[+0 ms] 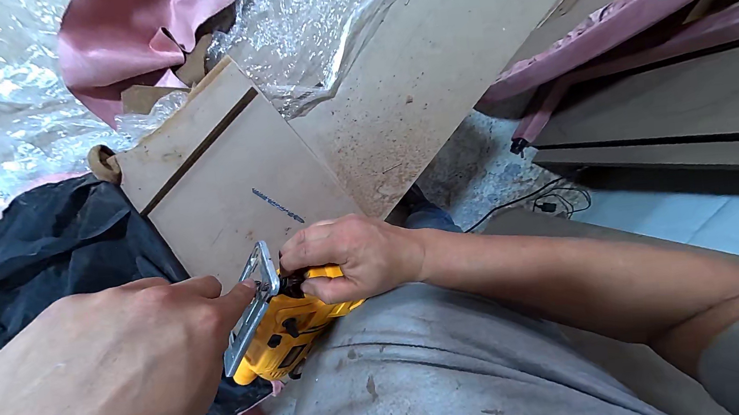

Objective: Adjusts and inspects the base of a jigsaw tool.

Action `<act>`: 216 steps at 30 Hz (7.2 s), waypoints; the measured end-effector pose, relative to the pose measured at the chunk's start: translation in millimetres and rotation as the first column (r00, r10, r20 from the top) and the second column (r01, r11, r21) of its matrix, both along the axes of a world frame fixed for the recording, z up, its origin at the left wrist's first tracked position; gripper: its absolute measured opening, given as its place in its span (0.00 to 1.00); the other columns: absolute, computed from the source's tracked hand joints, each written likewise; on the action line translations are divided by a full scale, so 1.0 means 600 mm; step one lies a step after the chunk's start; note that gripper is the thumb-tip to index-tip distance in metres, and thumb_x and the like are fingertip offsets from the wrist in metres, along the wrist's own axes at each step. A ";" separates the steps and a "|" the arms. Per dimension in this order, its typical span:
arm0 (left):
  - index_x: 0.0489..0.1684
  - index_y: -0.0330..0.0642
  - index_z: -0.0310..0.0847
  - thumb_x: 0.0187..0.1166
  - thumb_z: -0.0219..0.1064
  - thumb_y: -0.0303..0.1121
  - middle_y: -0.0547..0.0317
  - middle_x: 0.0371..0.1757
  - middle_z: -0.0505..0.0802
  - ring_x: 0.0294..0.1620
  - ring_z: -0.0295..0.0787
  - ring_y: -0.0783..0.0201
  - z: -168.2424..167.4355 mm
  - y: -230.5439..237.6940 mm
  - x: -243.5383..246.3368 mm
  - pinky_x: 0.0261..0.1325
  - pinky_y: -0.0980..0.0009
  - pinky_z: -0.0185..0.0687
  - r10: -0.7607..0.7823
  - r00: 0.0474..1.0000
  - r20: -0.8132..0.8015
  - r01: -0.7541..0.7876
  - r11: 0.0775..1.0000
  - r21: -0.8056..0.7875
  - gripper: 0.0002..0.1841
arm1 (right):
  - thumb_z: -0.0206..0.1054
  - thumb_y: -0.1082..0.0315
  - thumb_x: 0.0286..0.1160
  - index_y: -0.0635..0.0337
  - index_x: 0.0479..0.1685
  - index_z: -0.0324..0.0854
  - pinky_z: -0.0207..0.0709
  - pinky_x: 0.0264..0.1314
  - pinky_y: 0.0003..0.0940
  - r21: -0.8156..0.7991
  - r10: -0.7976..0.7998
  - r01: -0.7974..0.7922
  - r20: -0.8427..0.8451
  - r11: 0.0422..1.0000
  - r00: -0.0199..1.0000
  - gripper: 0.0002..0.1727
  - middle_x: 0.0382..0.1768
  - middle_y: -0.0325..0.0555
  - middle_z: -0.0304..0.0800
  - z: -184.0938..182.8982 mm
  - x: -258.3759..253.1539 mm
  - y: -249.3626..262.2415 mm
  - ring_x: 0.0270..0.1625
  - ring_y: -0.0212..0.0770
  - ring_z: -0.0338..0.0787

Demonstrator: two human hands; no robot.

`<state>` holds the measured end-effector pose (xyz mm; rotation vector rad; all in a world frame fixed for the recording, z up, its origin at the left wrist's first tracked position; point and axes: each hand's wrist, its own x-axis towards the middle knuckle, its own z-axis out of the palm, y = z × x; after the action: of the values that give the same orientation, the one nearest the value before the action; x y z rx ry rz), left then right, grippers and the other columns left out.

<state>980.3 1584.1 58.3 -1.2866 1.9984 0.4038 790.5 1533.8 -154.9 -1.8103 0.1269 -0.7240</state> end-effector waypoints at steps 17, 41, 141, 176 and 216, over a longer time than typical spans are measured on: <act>0.63 0.69 0.92 0.73 0.69 0.29 0.68 0.31 0.89 0.25 0.85 0.60 0.012 -0.009 -0.008 0.21 0.57 0.77 0.050 0.997 0.055 -0.055 0.995 0.080 0.23 | 0.66 0.67 0.76 0.60 0.55 0.90 0.85 0.64 0.33 -0.029 -0.007 0.007 0.000 1.000 1.000 0.14 0.55 0.45 0.94 0.005 -0.004 0.004 0.61 0.37 0.91; 0.64 0.71 0.91 0.74 0.64 0.32 0.72 0.30 0.90 0.20 0.83 0.64 -0.005 -0.024 0.021 0.17 0.58 0.76 -0.025 0.999 -0.019 0.027 0.998 0.065 0.23 | 0.66 0.67 0.76 0.60 0.55 0.90 0.85 0.65 0.33 -0.037 -0.014 0.013 -0.020 0.999 1.000 0.14 0.56 0.45 0.94 0.005 -0.003 0.005 0.62 0.37 0.90; 0.52 0.64 0.91 0.79 0.65 0.37 0.67 0.33 0.90 0.29 0.86 0.63 -0.039 -0.069 0.003 0.28 0.62 0.80 0.010 0.999 -0.034 -0.004 0.987 0.158 0.11 | 0.67 0.56 0.82 0.49 0.18 0.83 0.68 0.24 0.32 0.210 0.283 -0.190 -0.713 0.959 0.641 0.19 0.18 0.32 0.79 0.078 0.054 -0.109 0.22 0.29 0.77; 0.49 0.58 0.92 0.74 0.67 0.33 0.65 0.30 0.88 0.23 0.84 0.61 -0.048 0.002 0.024 0.22 0.61 0.77 -0.031 0.991 -0.134 0.023 0.998 -0.057 0.11 | 0.67 0.65 0.84 0.57 0.48 0.94 0.85 0.69 0.30 0.254 -0.050 0.128 -0.295 0.959 0.954 0.10 0.58 0.40 0.94 0.032 -0.010 -0.001 0.64 0.30 0.90; 0.64 0.70 0.90 0.80 0.61 0.36 0.67 0.33 0.91 0.22 0.85 0.61 -0.038 0.033 0.024 0.20 0.58 0.78 0.186 0.967 -0.172 -0.204 0.975 -0.093 0.19 | 0.68 0.70 0.79 0.61 0.51 0.91 0.89 0.60 0.30 0.152 -0.105 0.141 -0.224 0.978 0.969 0.09 0.54 0.43 0.93 0.037 -0.004 0.021 0.57 0.32 0.91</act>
<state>994.4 1604.1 35.3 -1.5716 2.0583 0.5124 788.4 1546.5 -132.8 -1.7255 0.4349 -0.5837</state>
